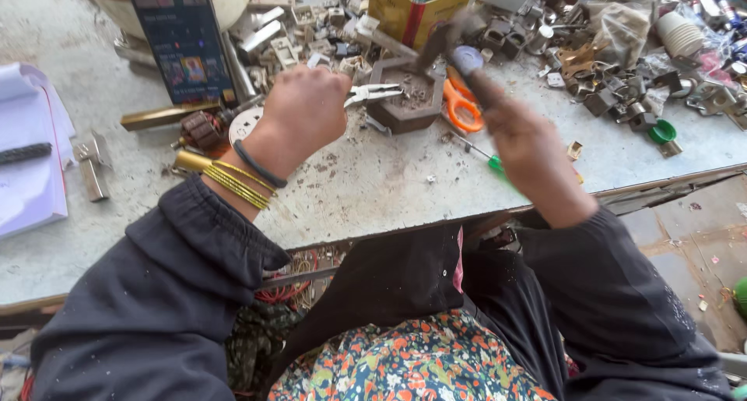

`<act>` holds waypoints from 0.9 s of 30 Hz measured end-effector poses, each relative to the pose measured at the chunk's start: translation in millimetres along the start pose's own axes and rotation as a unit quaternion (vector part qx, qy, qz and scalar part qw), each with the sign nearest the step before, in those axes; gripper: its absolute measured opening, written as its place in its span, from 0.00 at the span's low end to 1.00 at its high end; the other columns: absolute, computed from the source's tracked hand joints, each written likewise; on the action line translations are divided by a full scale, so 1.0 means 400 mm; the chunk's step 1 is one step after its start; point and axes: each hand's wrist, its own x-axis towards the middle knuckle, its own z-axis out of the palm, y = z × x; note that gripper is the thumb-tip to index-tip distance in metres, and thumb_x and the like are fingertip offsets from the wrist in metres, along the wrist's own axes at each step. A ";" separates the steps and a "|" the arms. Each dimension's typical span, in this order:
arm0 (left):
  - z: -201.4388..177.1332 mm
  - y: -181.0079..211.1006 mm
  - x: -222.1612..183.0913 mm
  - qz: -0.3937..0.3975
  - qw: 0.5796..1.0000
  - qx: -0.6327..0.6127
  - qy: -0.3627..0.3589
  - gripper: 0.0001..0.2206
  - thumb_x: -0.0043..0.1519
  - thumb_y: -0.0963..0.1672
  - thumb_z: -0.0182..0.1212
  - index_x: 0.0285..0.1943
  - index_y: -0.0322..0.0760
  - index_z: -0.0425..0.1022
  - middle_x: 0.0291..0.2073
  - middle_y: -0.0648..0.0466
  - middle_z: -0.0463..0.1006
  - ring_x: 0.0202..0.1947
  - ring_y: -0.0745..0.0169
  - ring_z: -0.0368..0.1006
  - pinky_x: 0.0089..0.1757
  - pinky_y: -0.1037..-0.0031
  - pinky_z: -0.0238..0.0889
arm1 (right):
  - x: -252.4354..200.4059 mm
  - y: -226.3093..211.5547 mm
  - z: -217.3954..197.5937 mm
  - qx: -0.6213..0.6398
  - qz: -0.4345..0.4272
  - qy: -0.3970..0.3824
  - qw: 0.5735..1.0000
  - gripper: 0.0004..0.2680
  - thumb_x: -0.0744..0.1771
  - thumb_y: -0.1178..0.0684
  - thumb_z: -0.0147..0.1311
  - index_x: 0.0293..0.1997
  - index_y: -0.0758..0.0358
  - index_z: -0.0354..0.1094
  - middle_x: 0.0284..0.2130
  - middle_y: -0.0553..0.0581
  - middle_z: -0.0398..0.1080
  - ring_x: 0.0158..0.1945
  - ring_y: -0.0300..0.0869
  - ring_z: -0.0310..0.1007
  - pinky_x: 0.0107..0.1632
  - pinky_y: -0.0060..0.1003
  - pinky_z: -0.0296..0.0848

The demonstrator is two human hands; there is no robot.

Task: The person uses pliers and a hammer to shape a metal component on a small anvil, then uses a screwdriver to adjust screws on a white electrical socket. The person works at a cluttered table with various tools and parts.

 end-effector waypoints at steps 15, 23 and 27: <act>-0.001 0.014 -0.009 0.019 0.996 0.019 0.080 0.08 0.58 0.38 0.52 0.34 0.34 0.78 0.26 0.47 0.78 0.27 0.54 0.75 0.31 0.64 0.71 | -0.026 -0.133 -0.080 0.019 -0.150 0.153 0.976 0.05 0.74 0.56 0.49 0.56 0.61 0.65 0.44 0.66 0.71 0.42 0.54 0.76 0.43 0.44 0.75; -0.012 0.022 -0.015 0.035 0.992 0.028 0.118 0.07 0.54 0.39 0.54 0.33 0.37 0.78 0.26 0.49 0.78 0.29 0.54 0.75 0.34 0.64 0.70 | -0.052 -0.186 -0.068 -0.101 -0.068 0.009 0.993 0.13 0.70 0.61 0.52 0.63 0.66 0.69 0.37 0.67 0.72 0.33 0.54 0.74 0.37 0.48 0.70; 0.008 0.012 -0.015 0.018 0.997 0.030 0.065 0.07 0.59 0.38 0.52 0.35 0.34 0.78 0.25 0.48 0.78 0.27 0.56 0.75 0.32 0.66 0.70 | -0.055 -0.153 -0.091 0.022 -0.145 0.141 0.979 0.03 0.75 0.58 0.50 0.52 0.67 0.68 0.43 0.62 0.72 0.44 0.53 0.77 0.49 0.44 0.75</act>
